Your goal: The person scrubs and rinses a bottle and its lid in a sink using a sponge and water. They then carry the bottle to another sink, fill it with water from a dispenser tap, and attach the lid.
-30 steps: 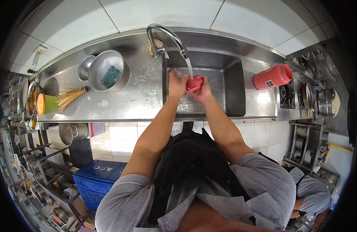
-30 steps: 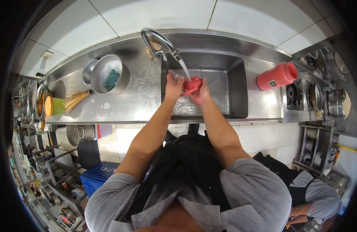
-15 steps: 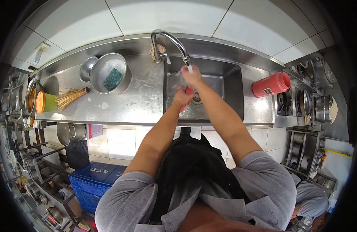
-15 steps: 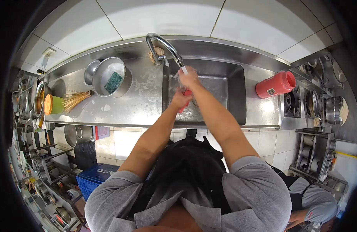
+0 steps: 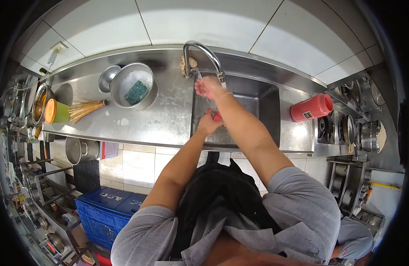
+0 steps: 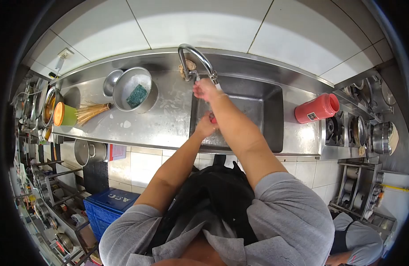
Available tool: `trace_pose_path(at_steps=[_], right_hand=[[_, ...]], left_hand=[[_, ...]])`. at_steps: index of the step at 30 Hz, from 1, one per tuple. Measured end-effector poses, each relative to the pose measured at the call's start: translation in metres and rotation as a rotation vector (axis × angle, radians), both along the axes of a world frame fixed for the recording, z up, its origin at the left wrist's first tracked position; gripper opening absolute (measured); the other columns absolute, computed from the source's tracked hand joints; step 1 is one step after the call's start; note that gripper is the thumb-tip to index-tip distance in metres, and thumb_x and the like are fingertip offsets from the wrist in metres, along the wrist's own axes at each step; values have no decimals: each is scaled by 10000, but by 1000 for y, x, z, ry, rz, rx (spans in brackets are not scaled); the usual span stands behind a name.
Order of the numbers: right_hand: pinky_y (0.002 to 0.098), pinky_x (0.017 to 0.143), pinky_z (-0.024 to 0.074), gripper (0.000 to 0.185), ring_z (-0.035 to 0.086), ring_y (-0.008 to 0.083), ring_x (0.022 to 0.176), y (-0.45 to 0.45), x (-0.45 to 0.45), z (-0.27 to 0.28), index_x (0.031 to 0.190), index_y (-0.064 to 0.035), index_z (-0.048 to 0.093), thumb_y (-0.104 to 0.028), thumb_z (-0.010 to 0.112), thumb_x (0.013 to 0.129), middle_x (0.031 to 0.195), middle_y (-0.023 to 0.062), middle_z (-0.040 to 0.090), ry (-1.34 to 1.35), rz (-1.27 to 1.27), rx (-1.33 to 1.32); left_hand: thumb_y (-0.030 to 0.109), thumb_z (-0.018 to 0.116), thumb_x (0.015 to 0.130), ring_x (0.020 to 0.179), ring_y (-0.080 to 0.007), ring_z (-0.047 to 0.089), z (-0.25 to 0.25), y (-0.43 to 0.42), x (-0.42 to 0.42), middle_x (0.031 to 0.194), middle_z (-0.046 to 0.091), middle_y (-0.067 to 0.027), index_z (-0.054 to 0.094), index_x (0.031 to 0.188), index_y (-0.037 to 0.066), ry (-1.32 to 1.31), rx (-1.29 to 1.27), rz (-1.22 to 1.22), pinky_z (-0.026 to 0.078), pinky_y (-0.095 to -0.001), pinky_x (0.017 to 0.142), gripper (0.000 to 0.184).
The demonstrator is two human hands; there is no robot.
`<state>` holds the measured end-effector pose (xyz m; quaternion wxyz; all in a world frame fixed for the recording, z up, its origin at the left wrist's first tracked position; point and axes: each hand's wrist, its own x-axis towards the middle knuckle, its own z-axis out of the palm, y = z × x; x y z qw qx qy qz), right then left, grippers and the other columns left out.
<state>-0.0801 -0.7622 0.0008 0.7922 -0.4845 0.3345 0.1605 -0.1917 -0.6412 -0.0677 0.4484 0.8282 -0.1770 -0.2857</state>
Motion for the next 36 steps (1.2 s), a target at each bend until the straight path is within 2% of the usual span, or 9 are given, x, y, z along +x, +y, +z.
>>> trace_pose_path(at_steps=[5,12,13,16,19,21,23,29,36], right_hand=[[410,746,529,220,617,202,898,22,17,53,1149,-88,583,-122,587,932,1003,82,625,-502,-200,28],[404,917,513,328,643,295,1095,-128,-138,13,1184,-89,662,-227,610,890,1196,150,670,-306,762,-1160],[370,807,534,287,672,220,888,-159,-165,7,1169,-89,670,-214,640,912,1026,123,704,-369,604,-1237],[355,827,519,293,662,211,914,-204,-239,137,1180,-73,655,-197,638,915,1001,106,709,-249,299,-1256],[436,931,497,346,623,346,1091,-281,-285,195,1169,-98,674,-284,688,877,1129,151,674,-157,-33,-2070],[481,1010,460,563,543,394,1221,-318,-306,218,1288,-138,613,-418,730,814,1296,178,583,10,-122,-2228],[484,1044,444,805,522,421,1244,-372,-321,179,1449,-211,457,-516,754,765,1395,210,486,291,56,-2162],[434,973,485,698,609,334,1144,-321,-329,190,1451,-138,475,-443,701,866,1313,184,571,-110,-67,-1881],[399,1029,472,578,555,235,1253,-264,-296,64,1420,-77,473,-495,441,1021,1375,82,570,-556,-502,-36]], left_hand=[[391,796,702,1162,-419,565,21,5,-14,1254,595,-230,450,1399,71,-62,39,-210,473,-471,1002,841],[166,785,682,1234,-403,483,92,22,-40,1355,491,-171,443,1413,126,-442,96,-278,464,-477,1016,808],[166,785,682,1234,-403,483,102,25,-38,1355,491,-171,443,1413,126,-444,93,-282,464,-477,1016,808],[86,800,670,1240,-391,456,132,40,-37,1365,458,-139,457,1402,162,-690,-9,-283,472,-476,1007,812],[86,833,653,1260,-390,461,161,49,-35,1392,456,-159,462,1411,155,-727,-15,-279,441,-454,1047,846],[81,857,628,1252,-385,470,178,60,-42,1392,461,-151,463,1409,154,-718,15,-232,451,-447,1040,877],[57,861,613,1251,-380,474,191,73,-47,1391,464,-142,463,1404,141,-672,-25,-193,455,-448,1040,890],[5,837,630,1282,-364,468,189,159,-73,1369,461,-180,449,1402,82,-553,52,39,420,-425,1077,867],[56,836,666,1213,-333,519,196,293,-140,1349,458,-161,456,1407,99,-314,358,589,486,-405,999,833]])
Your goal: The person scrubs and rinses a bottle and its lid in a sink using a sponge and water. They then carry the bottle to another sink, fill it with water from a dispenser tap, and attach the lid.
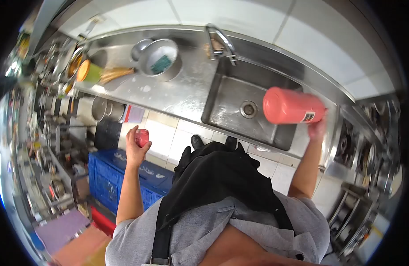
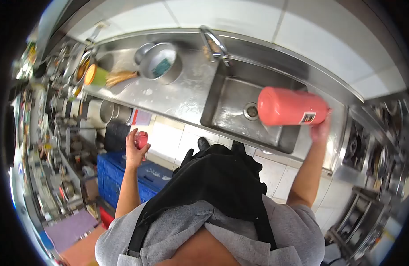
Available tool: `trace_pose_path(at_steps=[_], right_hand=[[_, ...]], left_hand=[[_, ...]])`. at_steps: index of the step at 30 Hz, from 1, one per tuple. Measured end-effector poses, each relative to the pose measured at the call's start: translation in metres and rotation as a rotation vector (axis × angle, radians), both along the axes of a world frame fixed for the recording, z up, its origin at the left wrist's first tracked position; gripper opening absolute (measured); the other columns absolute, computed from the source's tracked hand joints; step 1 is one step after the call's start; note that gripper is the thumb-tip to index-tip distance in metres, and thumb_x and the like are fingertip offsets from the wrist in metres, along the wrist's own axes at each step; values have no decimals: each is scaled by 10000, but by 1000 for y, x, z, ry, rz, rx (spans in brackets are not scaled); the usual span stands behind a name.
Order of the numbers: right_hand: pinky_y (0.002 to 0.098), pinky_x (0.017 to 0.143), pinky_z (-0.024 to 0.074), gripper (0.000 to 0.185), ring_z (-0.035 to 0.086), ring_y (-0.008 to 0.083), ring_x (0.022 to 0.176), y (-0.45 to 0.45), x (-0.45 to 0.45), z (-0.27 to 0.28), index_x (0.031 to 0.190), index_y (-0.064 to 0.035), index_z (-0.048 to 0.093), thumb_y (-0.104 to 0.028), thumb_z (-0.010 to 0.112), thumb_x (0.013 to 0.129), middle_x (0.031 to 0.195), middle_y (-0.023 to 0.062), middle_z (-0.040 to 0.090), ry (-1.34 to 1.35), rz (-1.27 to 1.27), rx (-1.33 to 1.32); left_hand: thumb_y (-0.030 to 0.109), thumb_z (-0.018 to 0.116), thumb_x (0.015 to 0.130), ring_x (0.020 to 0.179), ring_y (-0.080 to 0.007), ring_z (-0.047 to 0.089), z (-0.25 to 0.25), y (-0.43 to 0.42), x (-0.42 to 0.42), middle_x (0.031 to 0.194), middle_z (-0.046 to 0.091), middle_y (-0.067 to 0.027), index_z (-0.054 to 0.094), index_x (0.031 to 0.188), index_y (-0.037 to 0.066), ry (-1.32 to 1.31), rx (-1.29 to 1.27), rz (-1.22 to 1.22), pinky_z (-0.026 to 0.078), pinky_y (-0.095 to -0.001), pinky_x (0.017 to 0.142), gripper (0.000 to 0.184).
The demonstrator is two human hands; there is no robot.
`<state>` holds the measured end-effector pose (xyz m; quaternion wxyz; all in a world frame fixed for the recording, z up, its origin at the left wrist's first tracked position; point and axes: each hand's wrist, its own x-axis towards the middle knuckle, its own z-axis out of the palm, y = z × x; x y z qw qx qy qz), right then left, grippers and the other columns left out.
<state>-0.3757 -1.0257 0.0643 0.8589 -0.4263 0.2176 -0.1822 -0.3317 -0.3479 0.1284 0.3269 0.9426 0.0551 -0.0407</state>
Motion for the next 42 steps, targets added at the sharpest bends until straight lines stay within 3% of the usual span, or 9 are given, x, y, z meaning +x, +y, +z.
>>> trace_pose_path(at_steps=[9,13,15,17,28,31,35,37,42], right_hand=[[462,963,525,504,577,230,1224,157,43,-173,1328,-233,542,-574,465,964,1331,23,598,261,492,496],[456,961,536,479,598,241,1195,203,63,-120,1324,-189,549,-513,485,977,1303,39,615,442,395,431],[342,656,582,468,695,198,961,220,67,-112,1200,-213,625,-580,541,923,1139,-13,697,357,430,335],[488,1003,522,437,604,263,1175,224,70,-109,1321,-97,542,-374,531,983,1300,70,613,256,457,420],[466,939,531,482,624,272,1138,353,104,1,1267,-102,605,-409,639,896,1262,81,641,647,791,79],[471,960,527,482,617,274,1151,353,137,27,1271,-89,601,-377,659,888,1278,81,632,922,1021,-67],[499,932,524,521,615,282,1152,336,172,-18,1243,-100,627,-391,730,823,1257,77,642,554,1600,-960],[513,927,520,584,608,267,1162,422,171,11,1290,-118,616,-363,783,787,1269,72,639,1168,1517,-625],[460,904,533,704,638,226,1098,567,181,-30,1383,-169,575,-398,810,760,1245,65,664,1349,2120,-875]], left_hand=[[140,847,682,1144,-333,544,-8,127,-98,1267,495,-179,464,1388,82,-124,209,439,474,-397,998,805],[157,822,706,1068,-321,557,-20,168,-117,1194,515,-175,475,1359,71,-148,99,566,482,-395,961,745],[159,814,711,1045,-316,559,-30,197,-125,1167,520,-172,479,1348,66,-157,77,617,482,-394,953,726],[168,812,712,1029,-315,560,-42,233,-128,1146,526,-167,486,1330,60,-180,72,627,482,-392,946,708],[186,814,710,1024,-297,590,-110,434,-127,1192,525,-180,550,1196,12,-189,-184,765,502,-378,918,580],[200,814,706,1039,-312,604,-113,470,-90,1179,539,-193,535,1216,-7,-139,-288,675,509,-383,931,616],[245,816,690,1068,-337,615,-135,528,-24,1171,552,-209,525,1236,-13,-48,-268,520,515,-387,953,670],[272,809,687,1075,-345,609,-144,556,6,1204,538,-224,511,1276,6,-22,-216,489,510,-395,964,711],[340,816,642,1147,-407,573,-165,633,69,1262,513,-248,462,1386,98,190,-64,435,484,-437,1004,859]])
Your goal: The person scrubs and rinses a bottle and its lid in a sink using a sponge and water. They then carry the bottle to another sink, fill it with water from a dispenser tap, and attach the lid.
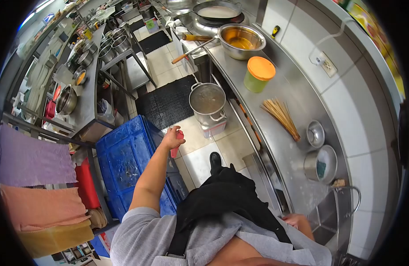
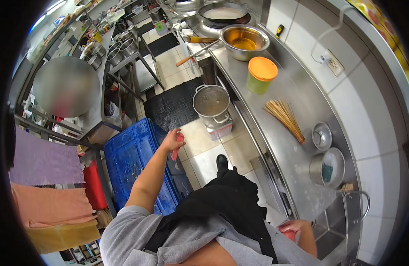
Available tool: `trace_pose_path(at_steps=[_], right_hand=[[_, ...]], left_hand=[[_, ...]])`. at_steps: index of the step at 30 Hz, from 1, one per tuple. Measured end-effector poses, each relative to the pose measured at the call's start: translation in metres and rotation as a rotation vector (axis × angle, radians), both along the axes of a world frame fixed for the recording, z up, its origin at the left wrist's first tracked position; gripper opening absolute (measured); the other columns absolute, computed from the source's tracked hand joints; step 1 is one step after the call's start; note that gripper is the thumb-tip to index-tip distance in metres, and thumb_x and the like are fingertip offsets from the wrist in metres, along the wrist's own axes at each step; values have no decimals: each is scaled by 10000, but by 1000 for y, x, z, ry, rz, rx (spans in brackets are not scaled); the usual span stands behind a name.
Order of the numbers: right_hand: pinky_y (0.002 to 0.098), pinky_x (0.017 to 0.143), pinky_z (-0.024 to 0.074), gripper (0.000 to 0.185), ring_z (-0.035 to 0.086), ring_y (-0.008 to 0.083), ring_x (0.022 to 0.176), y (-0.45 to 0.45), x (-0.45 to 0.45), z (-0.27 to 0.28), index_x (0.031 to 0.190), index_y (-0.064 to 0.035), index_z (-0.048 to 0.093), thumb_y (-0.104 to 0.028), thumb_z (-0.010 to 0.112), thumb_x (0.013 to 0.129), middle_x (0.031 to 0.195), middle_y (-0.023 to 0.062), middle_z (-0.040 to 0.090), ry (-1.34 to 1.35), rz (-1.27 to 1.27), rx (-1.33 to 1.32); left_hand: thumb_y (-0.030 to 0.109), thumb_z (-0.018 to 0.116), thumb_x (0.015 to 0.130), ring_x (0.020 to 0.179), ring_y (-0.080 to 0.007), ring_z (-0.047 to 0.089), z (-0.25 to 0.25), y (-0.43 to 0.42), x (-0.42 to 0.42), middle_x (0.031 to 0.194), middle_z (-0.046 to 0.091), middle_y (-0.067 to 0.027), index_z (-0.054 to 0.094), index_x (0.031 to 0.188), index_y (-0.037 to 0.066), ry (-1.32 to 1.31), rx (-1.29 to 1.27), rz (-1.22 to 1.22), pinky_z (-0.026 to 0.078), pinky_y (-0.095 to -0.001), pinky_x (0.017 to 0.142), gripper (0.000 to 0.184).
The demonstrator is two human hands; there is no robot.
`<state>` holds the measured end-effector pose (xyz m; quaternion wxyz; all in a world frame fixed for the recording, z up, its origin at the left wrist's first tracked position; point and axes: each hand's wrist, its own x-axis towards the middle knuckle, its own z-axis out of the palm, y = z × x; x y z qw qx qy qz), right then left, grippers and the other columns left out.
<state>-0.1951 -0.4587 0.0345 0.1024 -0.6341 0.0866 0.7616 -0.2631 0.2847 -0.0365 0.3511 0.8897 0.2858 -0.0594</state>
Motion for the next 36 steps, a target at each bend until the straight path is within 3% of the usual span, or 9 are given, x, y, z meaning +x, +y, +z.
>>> trace_pose_path(at_steps=[9,17,20,23,26,29,31,33,36], right_hand=[[407,914,522,667,644,206,1082,174,97,-50,1307,-169,640,-464,815,736,1192,69,689,-39,403,80],[359,923,512,645,650,188,1068,316,168,-63,1239,-168,697,-522,820,714,1145,73,711,-72,463,5],[346,919,507,605,667,193,1032,359,174,-56,1171,-181,736,-524,831,681,1132,90,722,15,198,-164],[375,907,525,640,688,251,1025,331,142,-124,1117,-172,755,-528,853,594,1160,123,714,-192,429,-180],[436,955,526,753,645,294,1137,398,126,-92,1222,-207,701,-559,858,575,1268,116,663,-324,407,-488],[476,963,524,764,631,322,1156,541,145,-11,1251,-255,680,-554,871,575,1322,108,616,-417,358,-753],[474,972,522,725,593,327,1210,533,125,-12,1247,-313,678,-535,880,587,1353,103,566,-366,233,-728],[408,939,539,717,670,307,1089,549,112,-1,1161,-170,726,-496,904,548,1191,141,692,-507,140,-728],[447,988,510,688,591,312,1194,560,83,0,1211,-253,701,-455,899,585,1331,120,572,-504,60,-850]], left_hand=[[329,797,651,1261,-390,495,14,113,40,1437,438,-55,491,1399,198,491,279,-68,491,-505,1002,819],[336,786,615,1148,-371,563,-37,250,102,1212,572,-84,623,1112,136,526,186,-79,529,-459,903,560],[335,782,613,1144,-366,574,-105,344,145,1246,555,-109,589,1216,127,513,199,-261,512,-451,938,666],[304,736,708,1158,-442,564,-136,432,235,1457,443,-88,420,1445,174,331,227,-452,511,-502,967,813],[212,719,727,1178,-432,557,-176,498,351,1585,296,-18,342,1494,168,123,295,-567,514,-561,930,855],[194,721,712,1148,-435,571,-129,514,448,1602,280,-32,345,1497,166,212,266,-657,522,-554,918,871],[226,765,708,1176,-397,563,-139,520,494,1618,244,9,283,1534,180,164,362,-720,530,-547,907,956],[250,783,707,1198,-385,550,-136,516,522,1624,224,13,264,1543,182,185,371,-767,532,-541,904,986],[298,822,693,1247,-342,521,-140,509,553,1642,173,39,208,1568,192,256,419,-833,532,-543,889,1075]])
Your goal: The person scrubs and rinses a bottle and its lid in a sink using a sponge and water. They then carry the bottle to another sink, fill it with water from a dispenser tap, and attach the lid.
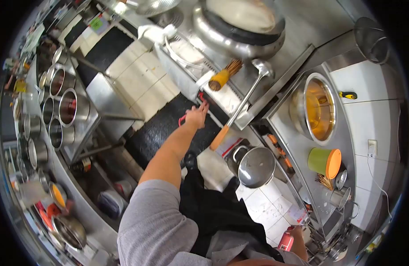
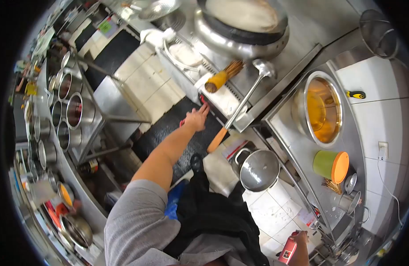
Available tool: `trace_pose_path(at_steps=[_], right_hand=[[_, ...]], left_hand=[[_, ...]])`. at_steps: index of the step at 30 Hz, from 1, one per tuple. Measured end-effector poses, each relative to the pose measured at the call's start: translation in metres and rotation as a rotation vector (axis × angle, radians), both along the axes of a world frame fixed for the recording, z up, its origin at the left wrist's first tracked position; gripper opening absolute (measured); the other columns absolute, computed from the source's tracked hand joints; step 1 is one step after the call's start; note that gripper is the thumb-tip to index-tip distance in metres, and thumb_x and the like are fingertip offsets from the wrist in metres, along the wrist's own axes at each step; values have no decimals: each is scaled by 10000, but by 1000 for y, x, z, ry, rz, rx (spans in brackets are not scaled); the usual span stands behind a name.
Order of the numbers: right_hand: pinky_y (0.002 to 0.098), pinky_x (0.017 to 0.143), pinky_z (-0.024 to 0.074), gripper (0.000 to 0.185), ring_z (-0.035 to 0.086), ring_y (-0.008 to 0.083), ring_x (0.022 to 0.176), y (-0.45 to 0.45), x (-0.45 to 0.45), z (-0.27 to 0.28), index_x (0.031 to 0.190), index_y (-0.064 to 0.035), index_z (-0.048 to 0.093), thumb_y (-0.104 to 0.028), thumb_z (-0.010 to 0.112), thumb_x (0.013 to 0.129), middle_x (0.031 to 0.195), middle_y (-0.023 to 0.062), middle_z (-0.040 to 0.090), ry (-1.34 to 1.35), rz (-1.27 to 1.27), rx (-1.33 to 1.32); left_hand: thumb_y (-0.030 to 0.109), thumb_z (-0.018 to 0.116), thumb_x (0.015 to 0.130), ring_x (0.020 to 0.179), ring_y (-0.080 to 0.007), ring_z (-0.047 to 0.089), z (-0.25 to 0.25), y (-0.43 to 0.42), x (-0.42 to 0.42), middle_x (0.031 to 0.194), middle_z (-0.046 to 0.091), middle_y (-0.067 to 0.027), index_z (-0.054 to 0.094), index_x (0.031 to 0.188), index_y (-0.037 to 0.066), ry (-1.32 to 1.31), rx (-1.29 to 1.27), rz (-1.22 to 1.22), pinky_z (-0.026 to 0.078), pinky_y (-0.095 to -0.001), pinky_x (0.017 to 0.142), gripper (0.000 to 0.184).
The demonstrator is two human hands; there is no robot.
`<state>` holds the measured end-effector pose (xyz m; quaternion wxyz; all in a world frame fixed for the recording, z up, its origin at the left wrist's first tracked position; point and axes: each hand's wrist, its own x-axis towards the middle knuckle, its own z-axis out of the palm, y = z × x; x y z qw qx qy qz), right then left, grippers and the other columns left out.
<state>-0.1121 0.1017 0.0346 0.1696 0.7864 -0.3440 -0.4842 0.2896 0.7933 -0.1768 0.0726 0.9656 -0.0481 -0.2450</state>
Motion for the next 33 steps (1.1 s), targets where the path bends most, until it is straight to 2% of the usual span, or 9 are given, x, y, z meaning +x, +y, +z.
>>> trace_pose_path(at_steps=[1,6,9,11,13,15,18,27,33], right_hand=[[476,1030,484,688,528,317,1276,10,-2,7,1246,-308,681,-442,896,607,1407,81,491,2,-61,-48],[487,1007,505,672,532,336,1256,64,-10,38,1221,-287,693,-398,903,592,1384,89,486,-106,-234,-86],[486,990,520,649,542,346,1232,76,-24,35,1209,-265,699,-354,897,597,1370,80,485,-176,-316,-72],[450,997,528,717,603,345,1160,91,-18,43,1222,-209,697,-338,916,551,1337,121,527,-211,-280,-124],[453,1004,525,694,590,347,1180,83,-20,37,1215,-211,701,-321,917,564,1343,134,517,-250,-297,-139],[480,985,527,660,548,343,1221,80,-12,35,1228,-260,687,-327,898,607,1358,67,490,-242,-284,-110],[470,985,531,657,553,338,1213,78,5,32,1228,-246,686,-300,910,612,1356,69,488,-263,-281,-112],[467,998,520,662,526,342,1247,73,17,15,1252,-254,671,-293,901,632,1395,78,464,-277,-207,-101],[513,996,504,719,503,368,1244,76,17,23,1291,-269,648,-311,885,613,1411,89,444,-333,-223,-95]], left_hand=[[285,817,699,1239,-331,528,1,-2,4,1641,177,43,207,1570,197,22,9,-9,526,-562,881,1067],[355,837,689,1260,-328,516,-8,-4,12,1649,155,49,180,1579,198,61,74,-66,530,-565,869,1118],[370,834,690,1265,-324,511,-10,-2,19,1646,171,48,175,1582,200,110,103,-96,528,-568,865,1121],[377,809,717,1273,-322,503,-4,-3,22,1644,186,45,178,1583,200,113,122,-107,522,-579,868,1086],[288,704,812,1282,-330,491,8,-7,26,1650,172,35,173,1586,188,191,130,-120,498,-608,898,944],[277,687,827,1305,-329,471,16,-6,32,1655,152,38,163,1588,189,204,148,-115,484,-613,921,928],[262,656,855,1321,-341,457,12,-10,29,1659,131,34,157,1590,186,236,149,-98,475,-615,940,891],[256,681,838,1335,-351,446,25,-17,33,1663,111,19,174,1585,164,267,179,-100,471,-615,949,907],[257,656,848,1328,-370,449,18,-19,36,1666,98,7,137,1587,132,280,211,-139,477,-620,935,912]])
